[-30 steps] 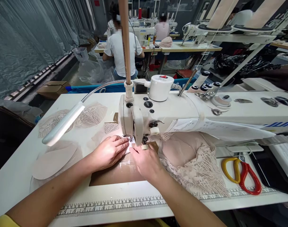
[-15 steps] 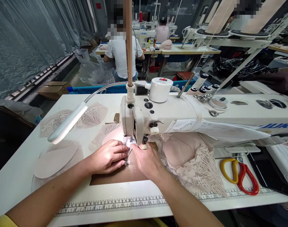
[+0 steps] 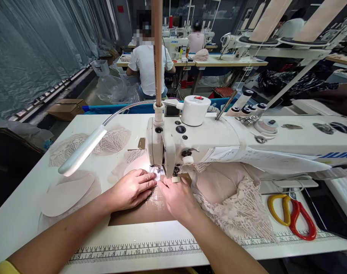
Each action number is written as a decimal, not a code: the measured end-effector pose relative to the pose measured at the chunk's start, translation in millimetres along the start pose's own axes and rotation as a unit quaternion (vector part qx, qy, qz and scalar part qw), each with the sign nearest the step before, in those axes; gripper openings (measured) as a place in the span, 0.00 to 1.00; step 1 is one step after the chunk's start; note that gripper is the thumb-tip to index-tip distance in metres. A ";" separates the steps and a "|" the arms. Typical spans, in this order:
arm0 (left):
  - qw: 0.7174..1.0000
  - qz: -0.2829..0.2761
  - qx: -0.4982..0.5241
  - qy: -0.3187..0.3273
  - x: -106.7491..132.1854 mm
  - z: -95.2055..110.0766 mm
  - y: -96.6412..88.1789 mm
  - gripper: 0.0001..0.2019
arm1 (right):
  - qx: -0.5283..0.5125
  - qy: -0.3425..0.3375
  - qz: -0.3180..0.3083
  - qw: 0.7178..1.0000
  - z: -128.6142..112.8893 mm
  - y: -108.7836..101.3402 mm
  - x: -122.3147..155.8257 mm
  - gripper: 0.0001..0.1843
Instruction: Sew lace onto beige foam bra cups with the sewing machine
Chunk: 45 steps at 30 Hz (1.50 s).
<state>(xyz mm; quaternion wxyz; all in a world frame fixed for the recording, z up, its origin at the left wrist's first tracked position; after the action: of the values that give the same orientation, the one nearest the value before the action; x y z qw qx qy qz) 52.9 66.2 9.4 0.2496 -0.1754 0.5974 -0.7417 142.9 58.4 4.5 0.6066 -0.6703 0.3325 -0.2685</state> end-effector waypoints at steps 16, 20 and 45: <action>0.994 0.046 0.000 -0.100 -3.1 -24.8 -12.1 0.16 | -0.018 0.025 0.008 0.999 8.7 -2.2 -2.7 0.27; 0.990 0.066 -0.002 -0.124 -0.4 -32.6 -14.4 0.16 | -0.017 0.016 0.017 1.000 8.0 -3.2 -1.9 0.26; 0.905 0.084 0.041 -0.414 96.9 -210.2 -63.1 0.21 | 0.004 -0.002 0.006 1.000 12.0 6.2 -5.1 0.24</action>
<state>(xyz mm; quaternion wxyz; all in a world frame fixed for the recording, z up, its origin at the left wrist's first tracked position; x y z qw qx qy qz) -153.5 188.0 19.9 0.5431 -0.4053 0.4220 -0.6022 148.1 69.7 -2.8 0.6112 -0.6667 0.3343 -0.2649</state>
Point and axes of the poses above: each hand's wrist, its own x-axis away from the middle knuckle, its own y-axis out of the palm, z = x × y, the point moved 9 cm from there along -x, towards the middle knuckle, and after that the axes turned 12 degrees about -z, right-handed, at the moved point
